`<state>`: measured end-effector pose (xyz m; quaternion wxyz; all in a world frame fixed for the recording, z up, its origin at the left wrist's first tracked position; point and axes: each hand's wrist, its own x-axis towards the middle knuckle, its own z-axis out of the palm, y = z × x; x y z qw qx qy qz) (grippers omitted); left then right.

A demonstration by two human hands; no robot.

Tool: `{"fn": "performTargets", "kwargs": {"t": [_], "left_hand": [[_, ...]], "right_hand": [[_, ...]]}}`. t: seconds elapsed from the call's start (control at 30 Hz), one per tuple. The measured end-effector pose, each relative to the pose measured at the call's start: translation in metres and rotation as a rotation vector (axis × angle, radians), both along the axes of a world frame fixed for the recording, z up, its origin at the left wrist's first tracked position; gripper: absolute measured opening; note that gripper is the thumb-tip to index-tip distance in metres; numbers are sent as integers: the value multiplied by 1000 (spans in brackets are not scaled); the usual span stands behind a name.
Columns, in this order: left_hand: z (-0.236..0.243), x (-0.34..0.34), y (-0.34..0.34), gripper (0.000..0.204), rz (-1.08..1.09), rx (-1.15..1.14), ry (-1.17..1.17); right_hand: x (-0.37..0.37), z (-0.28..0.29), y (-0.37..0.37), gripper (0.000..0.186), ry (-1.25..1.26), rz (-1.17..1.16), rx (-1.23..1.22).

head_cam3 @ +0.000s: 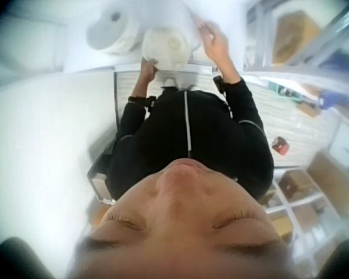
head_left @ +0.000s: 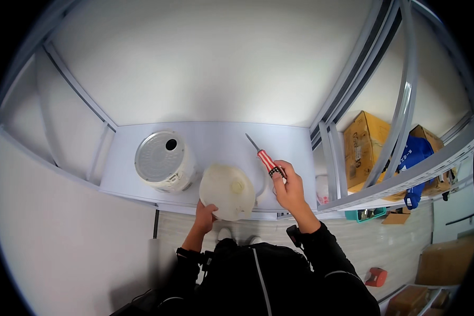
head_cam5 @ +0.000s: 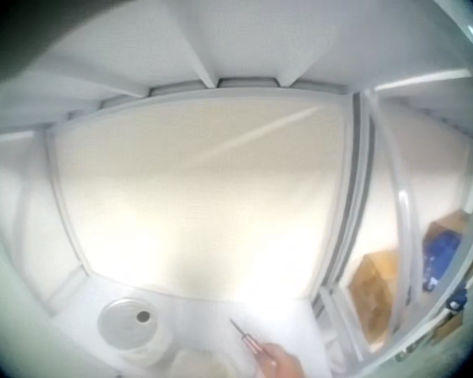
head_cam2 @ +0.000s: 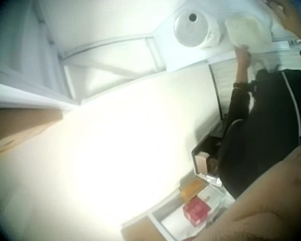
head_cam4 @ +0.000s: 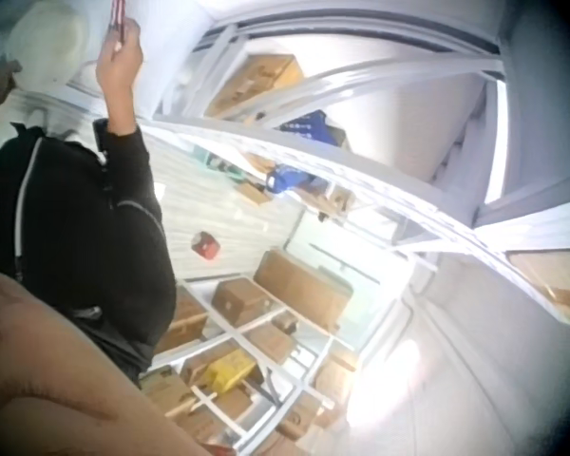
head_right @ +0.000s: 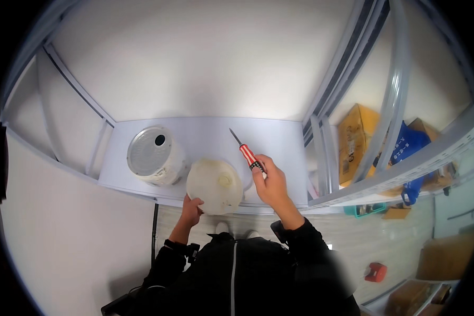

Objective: The person disassembles a white cylindrical appliance on a countertop, removes the lid, and uses a screwdriver to loosen and remove screws from the lid. They then reassemble the appliance by placing the lid back on and tightening the screws.

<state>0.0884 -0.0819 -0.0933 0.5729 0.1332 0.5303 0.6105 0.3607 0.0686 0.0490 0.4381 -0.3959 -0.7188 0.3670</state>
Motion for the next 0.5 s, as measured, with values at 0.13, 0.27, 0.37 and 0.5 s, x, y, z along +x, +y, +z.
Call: {"fn": "performTargets", "kwargs": {"t": [0.13, 0.27, 0.37, 0.5], "left_hand": [[7, 3, 26, 64, 40, -40, 18], [8, 7, 43, 57, 37, -108, 162], [0, 6, 53, 51, -81, -192, 615], [3, 21, 56, 48, -75, -169, 1126]], "right_hand": [[17, 11, -11, 29, 47, 35, 51], [28, 13, -19, 29, 70, 35, 40], [33, 14, -24, 29, 79, 45, -13], [38, 13, -27, 29, 97, 54, -17]]}}
